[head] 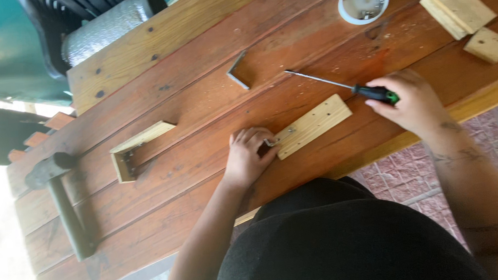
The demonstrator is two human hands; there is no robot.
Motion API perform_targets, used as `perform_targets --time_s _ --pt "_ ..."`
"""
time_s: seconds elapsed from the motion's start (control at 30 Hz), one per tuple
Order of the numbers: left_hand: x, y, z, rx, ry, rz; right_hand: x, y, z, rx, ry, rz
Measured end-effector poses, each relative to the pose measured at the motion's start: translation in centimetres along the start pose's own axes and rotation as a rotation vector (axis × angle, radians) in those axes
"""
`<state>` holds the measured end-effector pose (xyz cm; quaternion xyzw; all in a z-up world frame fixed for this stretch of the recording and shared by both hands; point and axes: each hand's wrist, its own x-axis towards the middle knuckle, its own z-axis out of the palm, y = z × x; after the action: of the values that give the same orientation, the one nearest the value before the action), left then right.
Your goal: The person uses a screwdriver to attach metal L-brackets to small wooden boards. They position the brackets, insert screws, and tighten them to secure the hardware to the wood pieces on a workbench.
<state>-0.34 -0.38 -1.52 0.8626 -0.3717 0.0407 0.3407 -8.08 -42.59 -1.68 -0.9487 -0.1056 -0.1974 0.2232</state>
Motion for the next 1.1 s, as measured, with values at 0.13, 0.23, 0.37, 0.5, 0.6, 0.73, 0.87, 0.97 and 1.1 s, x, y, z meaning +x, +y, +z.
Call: perform_targets --time_s 0.13,0.23,0.37,0.5,0.6,0.73,0.87,0.97,1.1 --pt "0.1 0.2 0.1 -0.002 0.035 -0.006 1.0 0.0 -0.5 -0.014 -0.048 -0.038" --pt "0.5 0.1 0.0 -0.016 0.027 0.015 2.2 0.5 -1.3 0.121 -0.023 -0.027" --pt "0.4 0.9 -0.1 0.018 0.023 -0.029 4.8 2.2 -3.1 0.187 -0.059 0.012" --pt "0.3 1.6 0.1 0.083 0.059 -0.072 7.9 7.5 -2.5 0.099 0.013 0.012" --pt "0.1 3.1 0.0 0.120 0.079 -0.192 11.7 10.9 -1.6 -0.020 0.037 0.027" --pt "-0.8 3.0 1.4 0.214 0.121 -0.244 17.4 13.4 -0.8 -0.083 0.062 -0.073" --pt "-0.4 3.3 1.6 0.255 0.123 -0.287 20.6 15.4 1.1 -0.144 -0.002 -0.155" --pt "-0.3 3.7 1.8 0.282 0.142 -0.275 21.4 16.6 2.9 -0.200 -0.043 -0.215" --pt "-0.3 3.9 1.8 0.295 0.169 -0.264 21.9 16.3 3.5 -0.335 -0.107 -0.186"
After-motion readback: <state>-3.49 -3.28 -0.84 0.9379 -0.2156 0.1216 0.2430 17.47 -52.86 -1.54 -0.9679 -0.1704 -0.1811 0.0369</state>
